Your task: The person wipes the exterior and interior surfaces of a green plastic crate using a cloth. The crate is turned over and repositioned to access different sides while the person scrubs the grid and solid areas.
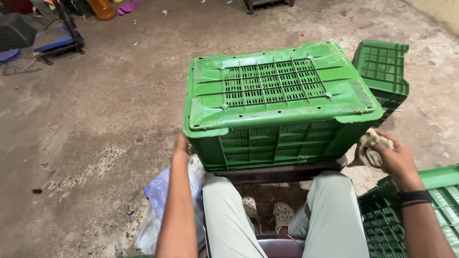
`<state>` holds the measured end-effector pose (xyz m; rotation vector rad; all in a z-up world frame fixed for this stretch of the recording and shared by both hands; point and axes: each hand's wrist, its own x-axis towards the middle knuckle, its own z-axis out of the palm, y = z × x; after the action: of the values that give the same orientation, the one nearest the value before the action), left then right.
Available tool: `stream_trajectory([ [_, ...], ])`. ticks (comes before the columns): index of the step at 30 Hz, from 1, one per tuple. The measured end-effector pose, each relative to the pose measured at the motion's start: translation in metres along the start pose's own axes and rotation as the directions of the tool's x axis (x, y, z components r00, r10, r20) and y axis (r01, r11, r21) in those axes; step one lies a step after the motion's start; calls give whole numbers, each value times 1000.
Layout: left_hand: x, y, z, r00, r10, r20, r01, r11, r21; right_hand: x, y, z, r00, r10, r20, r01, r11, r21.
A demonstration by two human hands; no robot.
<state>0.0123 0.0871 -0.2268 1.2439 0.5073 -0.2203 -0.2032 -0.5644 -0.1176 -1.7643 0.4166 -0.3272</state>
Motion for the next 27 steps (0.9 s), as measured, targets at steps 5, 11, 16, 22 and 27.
stream_trajectory([
  [5, 10, -108, -3, 975, 178, 136, -162, 979, -121, 21, 2, 11, 993, -47, -105, 59, 991, 116],
  [11, -13, -128, 3, 910, 383, 156, -345, 911, -224, 47, 58, 43, 999, 42, 15, -45, 967, 251],
  [16, -64, -16, 36, 950, 270, 158, -208, 921, -329, 56, 24, 41, 967, -254, 16, 230, 899, 373],
  [22, -171, 141, 51, 927, 265, 265, -336, 901, 275, 52, -99, 10, 958, -275, 81, 203, 852, 482],
  [27, -215, 185, 71, 910, 142, 390, -307, 861, 405, 74, -146, -10, 947, -245, 208, 81, 809, 583],
])
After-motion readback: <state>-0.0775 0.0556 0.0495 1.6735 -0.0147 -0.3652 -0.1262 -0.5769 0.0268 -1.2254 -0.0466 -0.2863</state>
